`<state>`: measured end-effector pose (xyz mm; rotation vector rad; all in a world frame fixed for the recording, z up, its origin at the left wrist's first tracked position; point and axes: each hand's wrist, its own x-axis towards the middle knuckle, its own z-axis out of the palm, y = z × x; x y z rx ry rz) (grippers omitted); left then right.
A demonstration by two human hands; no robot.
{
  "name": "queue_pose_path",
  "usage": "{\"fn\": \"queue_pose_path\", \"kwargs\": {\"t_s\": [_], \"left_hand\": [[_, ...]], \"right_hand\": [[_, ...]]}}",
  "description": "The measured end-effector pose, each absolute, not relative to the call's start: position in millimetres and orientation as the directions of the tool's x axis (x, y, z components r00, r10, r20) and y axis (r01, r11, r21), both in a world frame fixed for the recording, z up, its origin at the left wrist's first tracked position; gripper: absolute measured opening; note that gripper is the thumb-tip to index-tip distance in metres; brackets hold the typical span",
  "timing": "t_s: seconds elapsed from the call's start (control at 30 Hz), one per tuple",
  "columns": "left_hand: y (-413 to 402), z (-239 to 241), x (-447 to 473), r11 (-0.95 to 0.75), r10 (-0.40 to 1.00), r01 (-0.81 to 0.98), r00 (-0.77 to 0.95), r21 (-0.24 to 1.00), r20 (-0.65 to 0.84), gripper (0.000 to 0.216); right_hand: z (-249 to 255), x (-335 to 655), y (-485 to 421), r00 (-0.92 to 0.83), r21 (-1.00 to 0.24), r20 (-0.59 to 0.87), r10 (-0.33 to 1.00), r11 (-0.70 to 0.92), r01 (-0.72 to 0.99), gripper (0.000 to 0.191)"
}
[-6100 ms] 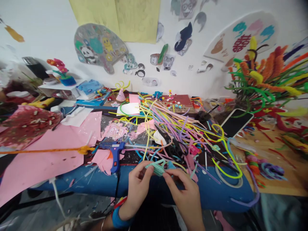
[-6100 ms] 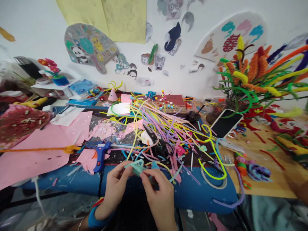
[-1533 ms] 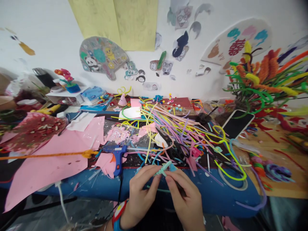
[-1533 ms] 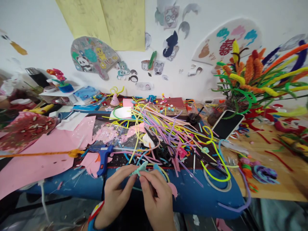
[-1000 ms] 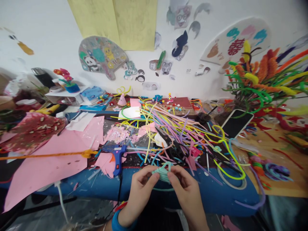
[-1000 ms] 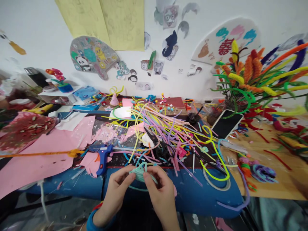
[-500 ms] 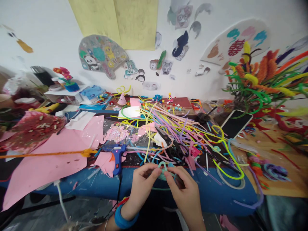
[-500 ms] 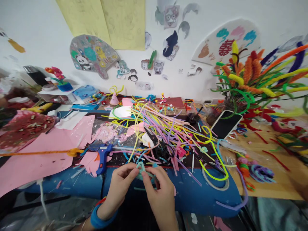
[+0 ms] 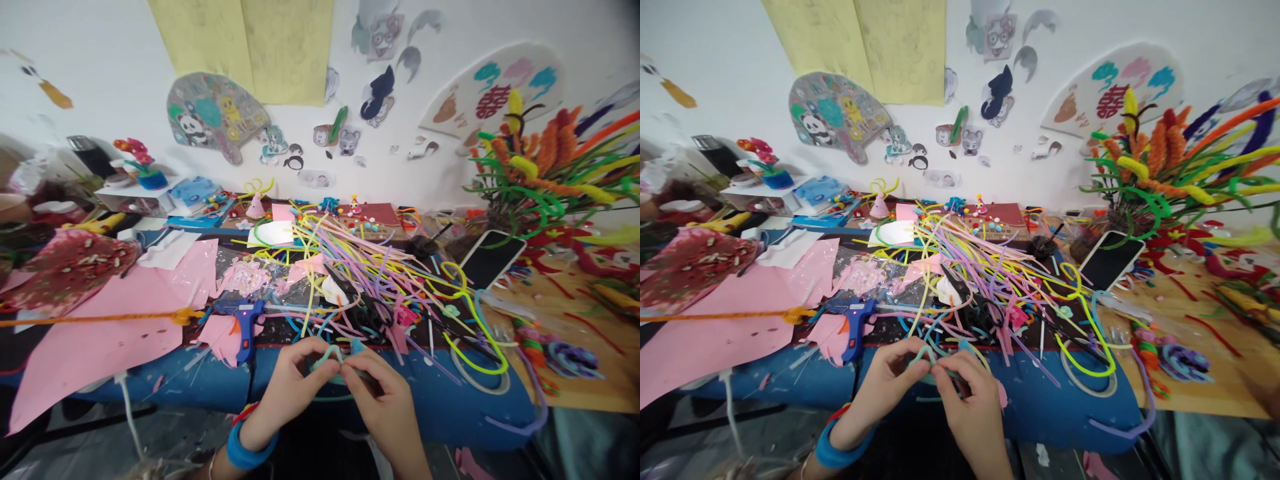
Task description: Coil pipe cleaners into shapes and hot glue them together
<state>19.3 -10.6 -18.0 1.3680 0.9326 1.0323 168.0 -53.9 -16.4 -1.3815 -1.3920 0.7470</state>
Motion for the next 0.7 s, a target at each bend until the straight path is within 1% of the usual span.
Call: {"fn": "queue_pose_path", "kwargs": {"t_s": [0.07,0.13,0.27,0.37,0.4,0.47,0.53,0.57,0.63,0.67,0.7], "left_hand": [[-8.4,-14.0,18.3,-0.063,0.951,-0.036,0.301,0.997,0.071,0.017],[-6.9,-12.7,19.0,-0.017,0.957,-0.097,0.287,0.995,0.045,0.021],[-5.2,-16.2,24.6,0.19,0.951,-0.259,0.287,0.947,-0.112,0.031],[-3.6,-17.9,27.9,0.24,0.96,-0.337,0.22,0.91,-0.172,0.035],[-2.6,-17.2,27.6,0.225,0.969,-0.384,0.183,0.896,-0.165,0.035],[0.0,-13.8,24.1,0.142,0.99,-0.514,0.07,0.846,-0.124,0.036],[3.1,-10.1,17.1,-0.002,0.993,-0.618,-0.091,0.786,-0.069,0.039],[4.2,-9.1,12.9,-0.077,0.985,-0.633,-0.167,0.77,-0.038,0.045],[4.7,-9.8,5.1,-0.182,0.967,-0.586,-0.251,0.79,0.036,0.051],[3.7,-11.4,2.2,-0.191,0.968,-0.537,-0.244,0.822,0.065,0.052],[2.0,-13.5,0.2,-0.172,0.976,-0.471,-0.198,0.865,0.086,0.05]], "right_hand": [[-14.5,167.4,-54.4,0.136,-0.925,0.221,0.966,0.162,0.345,0.016],[-12.9,167.4,-54.7,0.13,-0.924,0.223,0.966,0.167,0.345,0.016],[-11.7,168.3,-54.9,0.117,-0.932,0.209,0.971,0.161,0.324,0.016],[-12.0,169.2,-56.0,0.124,-0.946,0.187,0.975,0.144,0.291,0.017],[-12.2,169.6,-56.6,0.131,-0.951,0.177,0.975,0.135,0.278,0.017],[-12.5,170.5,-57.7,0.157,-0.961,0.156,0.975,0.113,0.253,0.019],[-13.1,171.4,-58.5,0.186,-0.967,0.135,0.973,0.089,0.237,0.021],[-13.5,171.9,-58.7,0.196,-0.97,0.123,0.973,0.076,0.23,0.022],[-14.9,172.3,-59.0,0.197,-0.976,0.096,0.976,0.053,0.21,0.025],[-15.9,172.2,-59.1,0.195,-0.979,0.083,0.977,0.044,0.197,0.025],[-16.9,171.7,-59.3,0.194,-0.982,0.073,0.978,0.037,0.184,0.026]]}}
